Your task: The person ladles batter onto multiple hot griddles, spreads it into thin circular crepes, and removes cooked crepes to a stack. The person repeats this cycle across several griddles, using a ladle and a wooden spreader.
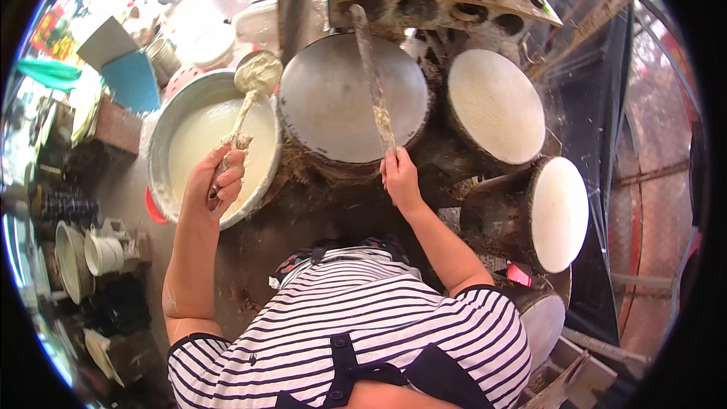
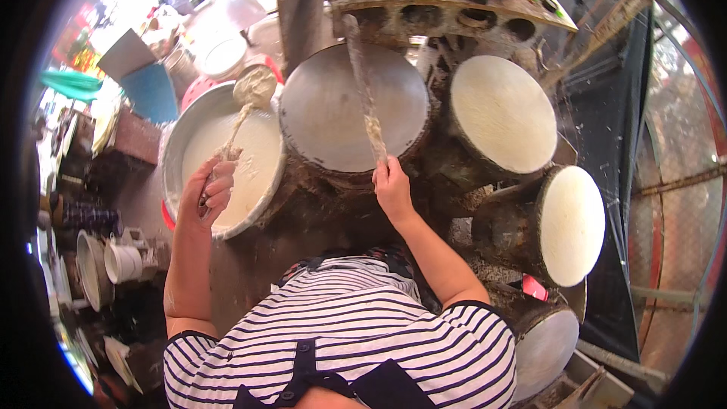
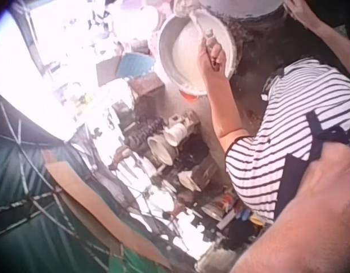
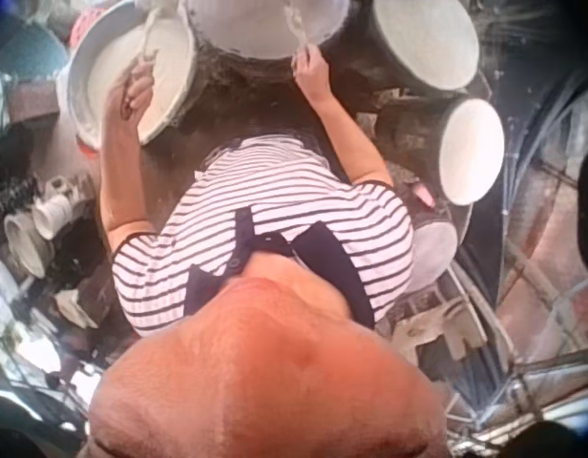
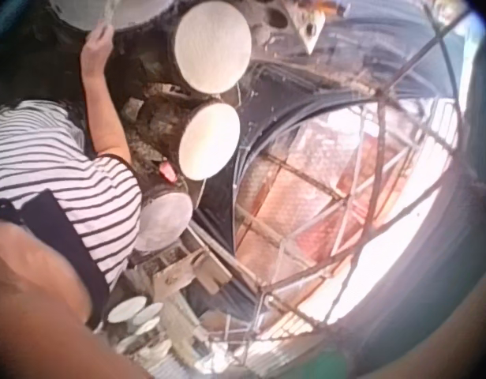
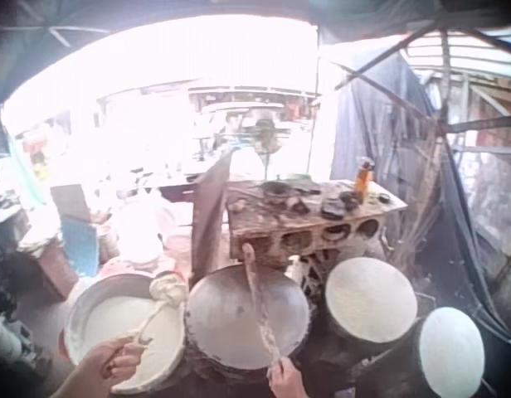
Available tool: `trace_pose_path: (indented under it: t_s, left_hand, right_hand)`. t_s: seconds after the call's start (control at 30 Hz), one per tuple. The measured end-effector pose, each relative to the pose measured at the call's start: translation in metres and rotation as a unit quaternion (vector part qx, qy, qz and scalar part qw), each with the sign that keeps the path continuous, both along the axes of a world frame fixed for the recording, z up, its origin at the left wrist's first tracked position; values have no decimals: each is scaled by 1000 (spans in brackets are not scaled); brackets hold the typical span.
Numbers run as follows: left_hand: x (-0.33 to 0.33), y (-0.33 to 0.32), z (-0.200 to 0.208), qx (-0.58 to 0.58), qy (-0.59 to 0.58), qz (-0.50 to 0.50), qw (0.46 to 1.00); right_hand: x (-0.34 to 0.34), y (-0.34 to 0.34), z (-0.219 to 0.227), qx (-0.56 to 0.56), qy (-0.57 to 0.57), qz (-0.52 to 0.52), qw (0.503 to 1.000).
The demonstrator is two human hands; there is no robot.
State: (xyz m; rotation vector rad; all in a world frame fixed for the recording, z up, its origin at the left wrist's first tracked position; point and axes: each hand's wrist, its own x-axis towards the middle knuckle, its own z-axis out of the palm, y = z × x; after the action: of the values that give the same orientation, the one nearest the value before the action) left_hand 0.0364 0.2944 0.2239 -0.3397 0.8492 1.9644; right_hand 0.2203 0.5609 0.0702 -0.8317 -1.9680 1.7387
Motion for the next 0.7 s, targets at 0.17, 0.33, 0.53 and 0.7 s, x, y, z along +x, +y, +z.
trace_pose_path:
  t_s: [0.17,0.33,0.53,0.7]
  left_hand:
    - [4,102,18,-8,105,-165,981]
    - [21,193,-42,-125,258,-222,932]
    - [49,236,-111,-329,556,-265,716]
    - [42,230,-160,-416,771,-124,466]
  right_hand:
    - [45,22,-14,-109,-35,-89,989]
    - [62,37,-17,-143,-70,-100,982]
    - [56,39,-16,-162,-129,-48,977]
    - [44,37,-41,35,-105,-61,992]
